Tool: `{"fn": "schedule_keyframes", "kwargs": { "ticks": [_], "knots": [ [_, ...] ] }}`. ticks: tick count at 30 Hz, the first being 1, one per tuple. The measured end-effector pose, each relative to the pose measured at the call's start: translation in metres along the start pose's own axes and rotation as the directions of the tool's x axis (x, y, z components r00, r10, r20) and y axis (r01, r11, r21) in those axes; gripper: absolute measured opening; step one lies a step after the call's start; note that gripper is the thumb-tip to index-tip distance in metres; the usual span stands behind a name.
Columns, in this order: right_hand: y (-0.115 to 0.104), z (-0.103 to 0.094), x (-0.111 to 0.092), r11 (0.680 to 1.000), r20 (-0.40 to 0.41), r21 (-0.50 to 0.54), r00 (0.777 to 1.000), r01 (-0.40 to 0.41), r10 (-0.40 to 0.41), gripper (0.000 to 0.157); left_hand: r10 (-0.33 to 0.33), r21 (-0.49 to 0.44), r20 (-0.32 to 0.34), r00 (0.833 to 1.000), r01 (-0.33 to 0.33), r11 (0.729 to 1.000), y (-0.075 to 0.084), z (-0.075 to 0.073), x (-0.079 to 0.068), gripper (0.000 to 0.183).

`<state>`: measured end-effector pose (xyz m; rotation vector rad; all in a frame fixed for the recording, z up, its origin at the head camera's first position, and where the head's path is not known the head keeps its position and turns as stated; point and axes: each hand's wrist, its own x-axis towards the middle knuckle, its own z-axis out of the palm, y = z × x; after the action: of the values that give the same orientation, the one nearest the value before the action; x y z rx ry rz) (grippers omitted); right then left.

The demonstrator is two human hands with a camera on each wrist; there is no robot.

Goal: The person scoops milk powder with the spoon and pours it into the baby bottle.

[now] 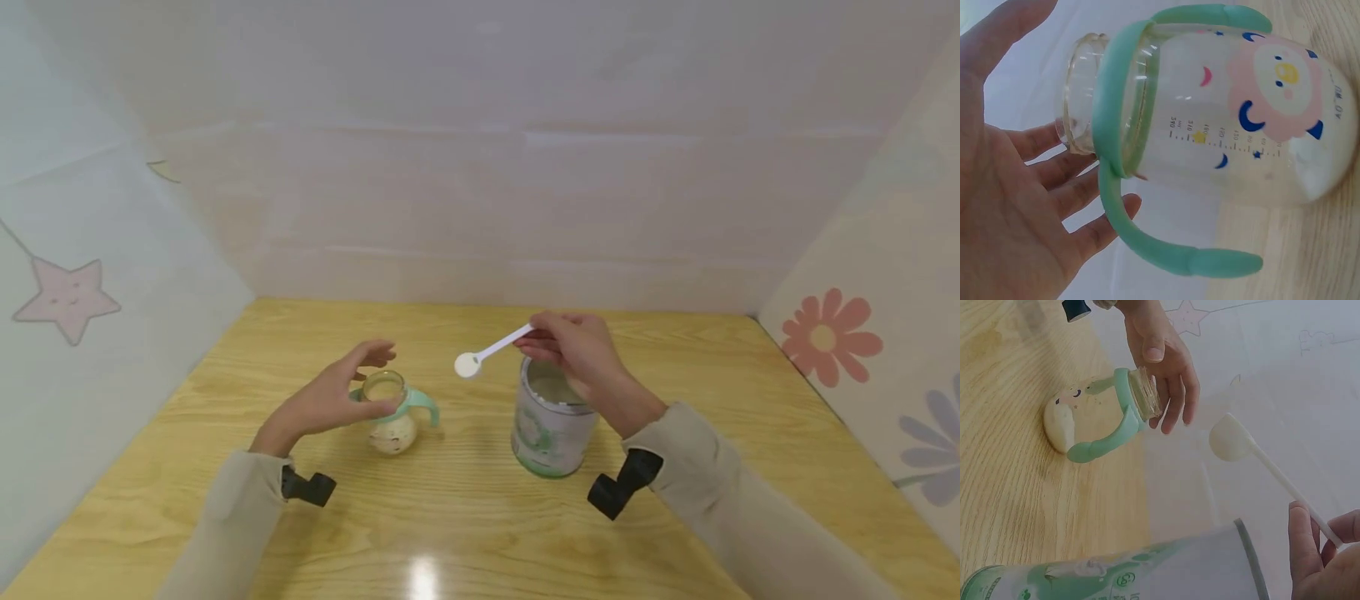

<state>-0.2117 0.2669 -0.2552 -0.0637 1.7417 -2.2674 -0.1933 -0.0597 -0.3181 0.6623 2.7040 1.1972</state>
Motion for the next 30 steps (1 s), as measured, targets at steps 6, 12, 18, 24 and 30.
{"fn": "schedule_keyframes", "kwargs": {
  "ticks": [6,12,18,24,30],
  "knots": [
    [0.001,0.009,0.002,1.0,-0.01,-0.015,1.0,-0.001,0.001,0.023,-0.013,-0.013,-0.001,1.0,0.013,1.0,-0.005,0.004,-0.002,0.083],
    [0.003,0.019,0.004,0.999,-0.008,-0.05,1.0,-0.005,0.004,0.02,-0.016,-0.023,0.005,1.0,0.016,1.0,-0.007,0.005,-0.005,0.081],
    [0.005,0.03,0.006,0.996,-0.013,-0.093,1.0,-0.014,0.013,0.012,-0.034,-0.035,0.016,0.999,0.034,0.999,-0.008,0.005,-0.007,0.081],
    [0.01,0.038,0.007,0.999,0.014,-0.031,1.0,-0.021,0.022,0.01,-0.046,-0.024,0.022,0.999,0.046,0.999,-0.009,0.005,-0.008,0.08],
    [0.015,0.046,0.008,0.998,0.02,0.048,0.999,-0.036,0.035,0.009,-0.038,-0.019,0.025,0.999,0.038,0.999,-0.009,0.006,-0.005,0.08]
  ]
}}
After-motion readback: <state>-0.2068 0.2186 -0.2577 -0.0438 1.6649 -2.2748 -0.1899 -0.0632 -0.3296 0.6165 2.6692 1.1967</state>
